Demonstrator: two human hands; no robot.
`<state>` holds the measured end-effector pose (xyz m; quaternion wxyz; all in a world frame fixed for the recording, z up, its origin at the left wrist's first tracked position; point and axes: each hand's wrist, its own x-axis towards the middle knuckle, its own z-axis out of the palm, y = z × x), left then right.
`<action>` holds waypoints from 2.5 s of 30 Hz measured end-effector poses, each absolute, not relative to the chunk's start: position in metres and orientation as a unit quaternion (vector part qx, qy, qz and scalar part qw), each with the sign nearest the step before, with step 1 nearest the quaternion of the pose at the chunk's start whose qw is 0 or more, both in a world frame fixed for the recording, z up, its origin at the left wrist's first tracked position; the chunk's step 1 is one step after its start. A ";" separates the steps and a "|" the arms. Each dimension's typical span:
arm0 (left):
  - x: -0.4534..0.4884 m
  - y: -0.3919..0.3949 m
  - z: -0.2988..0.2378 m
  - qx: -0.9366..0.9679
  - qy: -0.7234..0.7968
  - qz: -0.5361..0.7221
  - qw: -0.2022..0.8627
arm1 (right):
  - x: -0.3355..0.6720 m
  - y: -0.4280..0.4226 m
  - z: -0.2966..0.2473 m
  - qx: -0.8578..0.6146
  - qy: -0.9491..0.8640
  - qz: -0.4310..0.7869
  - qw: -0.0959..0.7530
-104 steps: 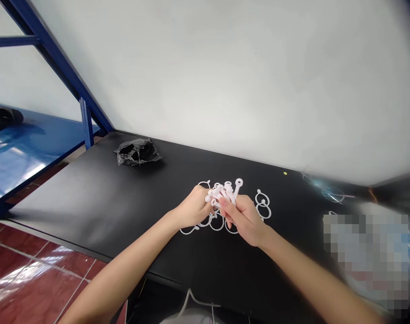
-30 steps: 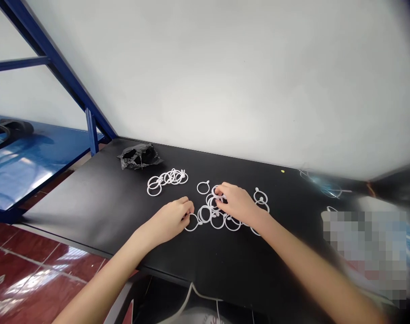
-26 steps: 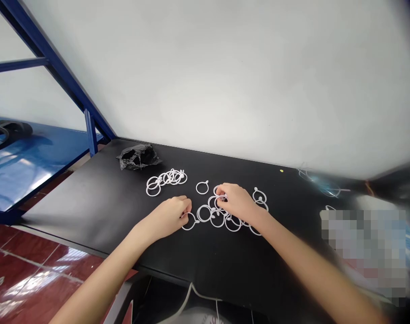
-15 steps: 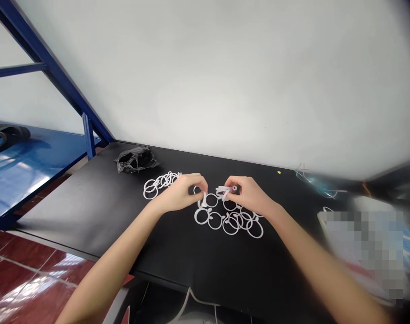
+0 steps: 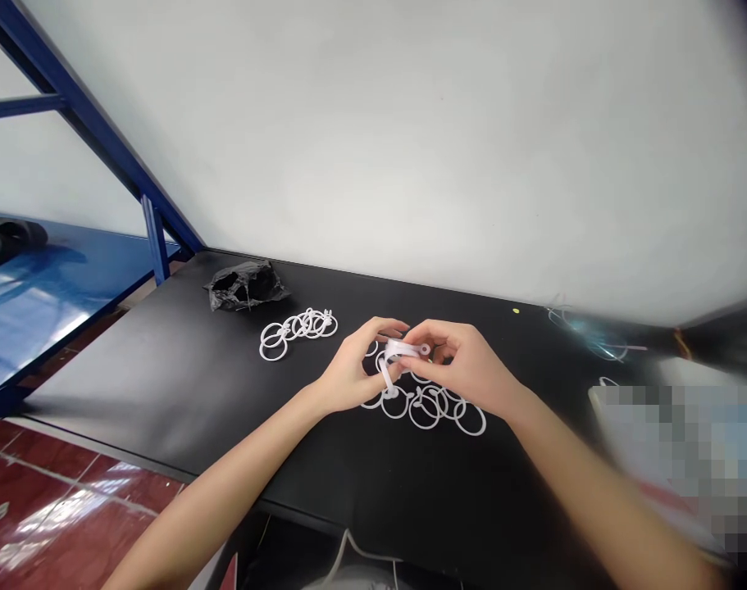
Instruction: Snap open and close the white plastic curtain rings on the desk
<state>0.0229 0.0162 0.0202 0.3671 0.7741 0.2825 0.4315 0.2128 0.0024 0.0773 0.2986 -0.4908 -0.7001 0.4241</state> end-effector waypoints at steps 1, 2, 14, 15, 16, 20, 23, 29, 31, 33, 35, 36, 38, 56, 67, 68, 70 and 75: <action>0.022 0.017 0.020 0.782 0.276 0.435 0.352 | 0.213 0.001 0.080 -0.473 -0.702 0.446 0.292; 0.021 0.017 0.019 0.788 0.273 0.443 0.329 | 0.214 0.001 0.082 -0.456 -0.704 0.463 0.288; 0.014 0.025 0.025 0.771 0.308 0.523 0.193 | 0.223 0.018 0.059 -0.517 -0.722 0.377 0.261; 0.012 0.026 0.026 0.773 0.307 0.520 0.195 | 0.220 0.022 0.053 -0.520 -0.735 0.359 0.246; 0.010 0.027 0.026 0.774 0.306 0.518 0.196 | 0.217 0.026 0.046 -0.522 -0.747 0.343 0.228; 0.000 0.031 0.029 0.774 0.303 0.523 0.189 | 0.193 0.047 0.022 -0.528 -0.769 0.305 0.193; -0.006 0.033 0.032 0.773 0.307 0.524 0.185 | 0.174 0.062 0.013 -0.536 -0.771 0.282 0.196; -0.012 0.039 0.032 0.796 0.317 0.500 0.126 | 0.178 0.077 0.019 -0.543 -0.742 0.316 0.234; -0.013 0.040 0.030 0.808 0.323 0.482 0.104 | 0.188 0.075 0.026 -0.536 -0.723 0.353 0.253; -0.014 0.040 0.028 0.817 0.327 0.466 0.089 | 0.194 0.067 0.034 -0.522 -0.709 0.392 0.266; -0.014 0.039 0.026 0.828 0.324 0.450 0.086 | 0.195 0.057 0.043 -0.502 -0.695 0.438 0.272; -0.013 0.039 0.026 0.833 0.320 0.443 0.089 | 0.194 0.051 0.047 -0.488 -0.682 0.471 0.274; -0.013 0.038 0.025 0.843 0.309 0.430 0.099 | 0.190 0.043 0.052 -0.466 -0.671 0.511 0.267; -0.009 0.040 0.025 0.850 0.292 0.429 0.095 | 0.208 0.052 0.031 -0.546 -0.707 0.376 0.247; -0.011 0.040 0.018 0.876 0.264 0.390 0.108 | 0.189 0.039 0.034 -0.507 -0.716 0.390 0.280; -0.011 0.041 0.018 0.873 0.267 0.394 0.104 | 0.188 0.039 0.031 -0.510 -0.718 0.384 0.276; -0.012 0.042 0.019 0.864 0.277 0.410 0.095 | 0.186 0.035 0.025 -0.508 -0.733 0.373 0.256; -0.012 0.042 0.024 0.834 0.284 0.464 0.087 | 0.175 0.018 0.015 -0.489 -0.779 0.335 0.202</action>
